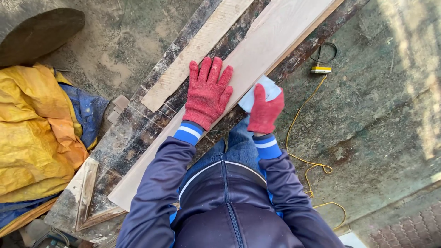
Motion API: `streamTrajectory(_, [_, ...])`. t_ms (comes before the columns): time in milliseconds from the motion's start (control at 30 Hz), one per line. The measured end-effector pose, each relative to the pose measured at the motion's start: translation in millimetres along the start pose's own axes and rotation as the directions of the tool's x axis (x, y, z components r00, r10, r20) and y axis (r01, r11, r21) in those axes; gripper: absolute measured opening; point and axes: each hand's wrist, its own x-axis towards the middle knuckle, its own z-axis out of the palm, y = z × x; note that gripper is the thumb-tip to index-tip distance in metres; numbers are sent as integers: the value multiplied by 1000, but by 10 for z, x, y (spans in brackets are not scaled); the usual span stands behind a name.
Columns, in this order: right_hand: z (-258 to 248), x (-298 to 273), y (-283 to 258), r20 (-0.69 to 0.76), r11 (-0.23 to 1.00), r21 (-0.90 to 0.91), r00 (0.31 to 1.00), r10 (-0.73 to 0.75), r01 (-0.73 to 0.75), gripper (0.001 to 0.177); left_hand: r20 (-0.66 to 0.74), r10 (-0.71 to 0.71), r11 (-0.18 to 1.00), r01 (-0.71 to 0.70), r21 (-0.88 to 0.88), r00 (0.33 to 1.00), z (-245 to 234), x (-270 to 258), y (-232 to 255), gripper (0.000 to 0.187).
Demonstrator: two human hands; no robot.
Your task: Sanding wooden planks using an electric orbital sander and manual sandpaper blocks.
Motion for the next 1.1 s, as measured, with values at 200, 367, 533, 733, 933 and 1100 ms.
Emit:
streamTrajectory(200, [41, 372, 31, -57, 996, -15, 994, -92, 91, 53, -43, 20, 1000, -20, 1, 999, 89, -22, -32, 48])
streamTrajectory(367, [-110, -267, -414, 21, 1000, 23, 1000, 3, -3, 56, -22, 1, 1000, -1, -16, 1000, 25, -7, -7, 47])
streamTrajectory(533, [-208, 247, -308, 169, 994, 93, 983, -73, 58, 36, -73, 13, 999, -15, -28, 997, 83, -11, -34, 47])
streamTrajectory(733, [-191, 15, -188, 232, 992, 128, 973, -8, -23, 38, -233, -26, 964, -37, -263, 972, 117, -290, -246, 39])
streamTrajectory(933, [-162, -887, -244, 301, 999, -32, 954, -12, 23, 49, -133, -64, 996, 72, 54, 989, -427, -1330, -444, 45])
streamTrajectory(1100, [-58, -758, 74, 270, 998, 60, 963, -13, -4, 52, -61, -119, 986, 125, 110, 991, -456, -1536, -466, 46])
